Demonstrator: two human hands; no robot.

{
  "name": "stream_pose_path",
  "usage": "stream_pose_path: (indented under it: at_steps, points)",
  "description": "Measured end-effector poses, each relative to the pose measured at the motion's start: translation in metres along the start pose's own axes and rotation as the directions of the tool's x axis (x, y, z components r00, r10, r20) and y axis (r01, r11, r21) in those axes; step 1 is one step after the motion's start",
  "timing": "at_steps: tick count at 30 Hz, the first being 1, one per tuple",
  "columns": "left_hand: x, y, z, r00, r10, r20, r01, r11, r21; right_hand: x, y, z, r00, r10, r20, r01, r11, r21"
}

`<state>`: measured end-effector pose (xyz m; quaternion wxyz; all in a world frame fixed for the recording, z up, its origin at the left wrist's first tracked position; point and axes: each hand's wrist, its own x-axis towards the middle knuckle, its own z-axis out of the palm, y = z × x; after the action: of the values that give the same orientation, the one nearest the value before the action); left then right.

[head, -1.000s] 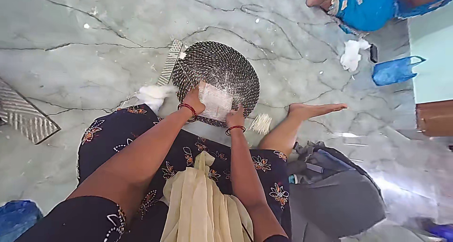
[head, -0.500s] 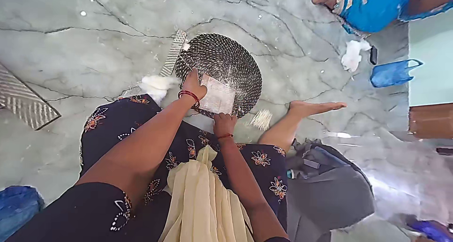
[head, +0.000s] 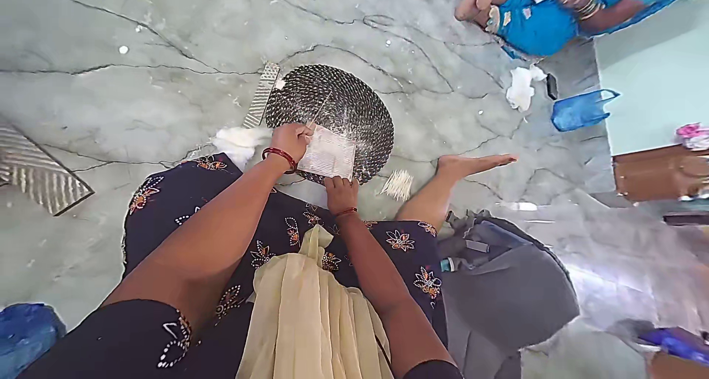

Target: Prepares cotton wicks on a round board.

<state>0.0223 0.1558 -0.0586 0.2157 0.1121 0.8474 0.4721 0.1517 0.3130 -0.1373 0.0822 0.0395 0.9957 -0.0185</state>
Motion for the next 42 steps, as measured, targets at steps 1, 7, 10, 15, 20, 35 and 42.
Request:
stream_pose_path:
  at_steps: [1, 7, 10, 15, 20, 35, 42]
  points:
    - [-0.003, -0.001, -0.001, 1.000, 0.010, -0.005, -0.010, 1.000, 0.000, 0.000, 0.002, 0.001, 1.000, -0.017, -0.025, 0.017, 1.000, -0.001]
    - [-0.017, -0.005, -0.005, 0.998, 0.002, -0.055, -0.001, 1.000, 0.008, 0.010, -0.006, -0.008, 0.972, -0.215, 0.090, 0.225, 0.967, -0.122]
    - [-0.022, -0.007, -0.005, 0.996, -0.041, -0.077, 0.038, 0.998, -0.041, 0.013, -0.012, -0.016, 0.969, -0.187, 0.162, 0.212, 0.965, -0.153]
    - [-0.045, -0.006, -0.005, 0.991, -0.111, -0.075, 0.109, 0.994, -0.031, 0.004, -0.012, -0.020, 0.949, -0.181, 0.257, 0.224, 0.963, -0.147]
    - [-0.071, -0.001, -0.009, 0.981, -0.191, 0.037, 0.176, 0.952, 0.249, -0.028, -0.012, -0.016, 0.938, -0.196, 0.284, 0.231, 0.969, -0.093]
    - [-0.021, -0.018, 0.027, 0.991, -0.095, 0.096, 0.032, 0.860, 0.510, -0.040, -0.008, -0.025, 0.900, 0.000, 0.436, -0.049, 0.994, 0.101]
    - [0.002, -0.029, 0.027, 0.981, -0.118, 0.152, 0.026, 0.864, 0.503, -0.031, -0.009, -0.033, 0.857, 0.020, 0.515, -0.088, 0.990, 0.107]
